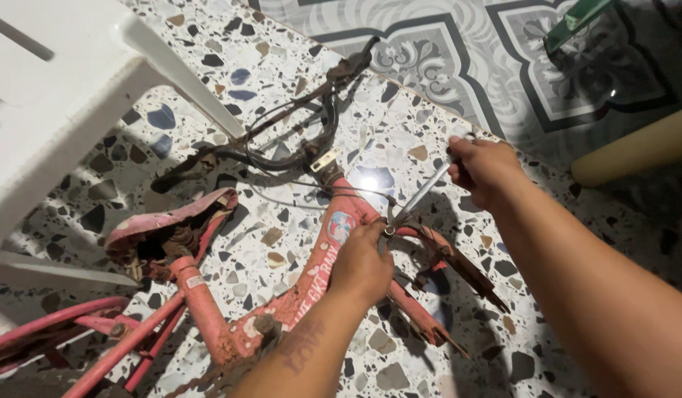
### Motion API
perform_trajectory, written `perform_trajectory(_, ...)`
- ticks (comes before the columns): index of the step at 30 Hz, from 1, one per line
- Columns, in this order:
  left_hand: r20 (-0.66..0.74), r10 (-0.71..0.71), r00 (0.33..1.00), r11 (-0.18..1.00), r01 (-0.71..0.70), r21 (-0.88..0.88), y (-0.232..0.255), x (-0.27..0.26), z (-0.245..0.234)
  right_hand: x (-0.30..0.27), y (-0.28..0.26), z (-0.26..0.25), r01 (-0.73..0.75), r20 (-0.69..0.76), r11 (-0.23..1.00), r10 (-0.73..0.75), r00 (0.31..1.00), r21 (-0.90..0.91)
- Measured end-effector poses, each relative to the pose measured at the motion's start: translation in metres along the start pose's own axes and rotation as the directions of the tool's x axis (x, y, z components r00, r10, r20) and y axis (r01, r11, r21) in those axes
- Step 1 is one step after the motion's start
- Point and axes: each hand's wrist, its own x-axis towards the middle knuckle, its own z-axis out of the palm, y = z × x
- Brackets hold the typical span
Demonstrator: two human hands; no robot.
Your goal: The person uses a wrench to loosen and remove bolts from the front fork and seat post of a pink bicycle. They detach the front fork and then remove the seat post, placing the parts aside on the floor.
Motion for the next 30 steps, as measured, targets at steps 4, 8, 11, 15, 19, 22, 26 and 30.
perform_trajectory(4,0.015,-0.01,1.0,0.999,0.01,-0.045,0.006,-0.004,-0.009,0.019,-0.015,0.039,0.056,0.173,0.997,-0.047,0.984,-0.047)
perform_trajectory(8,0.114,-0.191,0.975,0.953,0.212,-0.217,0.012,-0.009,-0.019,0.024,-0.017,0.092,0.222,0.389,0.957,-0.135,0.911,-0.187)
perform_trajectory(11,0.117,-0.222,0.968,0.905,0.249,-0.345,0.017,-0.01,-0.024,0.011,-0.019,0.14,0.315,0.51,0.878,-0.098,0.855,-0.36)
perform_trajectory(15,0.154,-0.303,0.94,0.941,0.321,-0.107,0.02,-0.024,-0.025,-0.027,-0.009,0.19,0.686,0.73,0.517,-0.158,0.664,-0.512)
perform_trajectory(19,-0.091,-0.299,0.95,0.932,0.27,-0.244,0.022,-0.032,-0.021,-0.045,-0.007,0.194,0.756,0.786,0.44,-0.159,0.597,-0.485)
perform_trajectory(22,-0.217,-0.337,0.916,0.904,0.25,-0.347,0.024,-0.026,-0.027,-0.047,-0.012,0.185,0.741,0.801,0.48,-0.121,0.586,-0.47)
perform_trajectory(26,-0.251,-0.463,0.85,0.877,0.396,-0.272,0.027,-0.026,-0.043,-0.07,-0.003,0.188,0.856,0.854,0.187,-0.116,0.507,-0.482)
perform_trajectory(30,-0.283,-0.49,0.825,0.872,0.471,-0.135,0.02,-0.037,-0.051,-0.108,0.009,0.192,0.856,0.855,0.051,-0.047,0.517,-0.515)
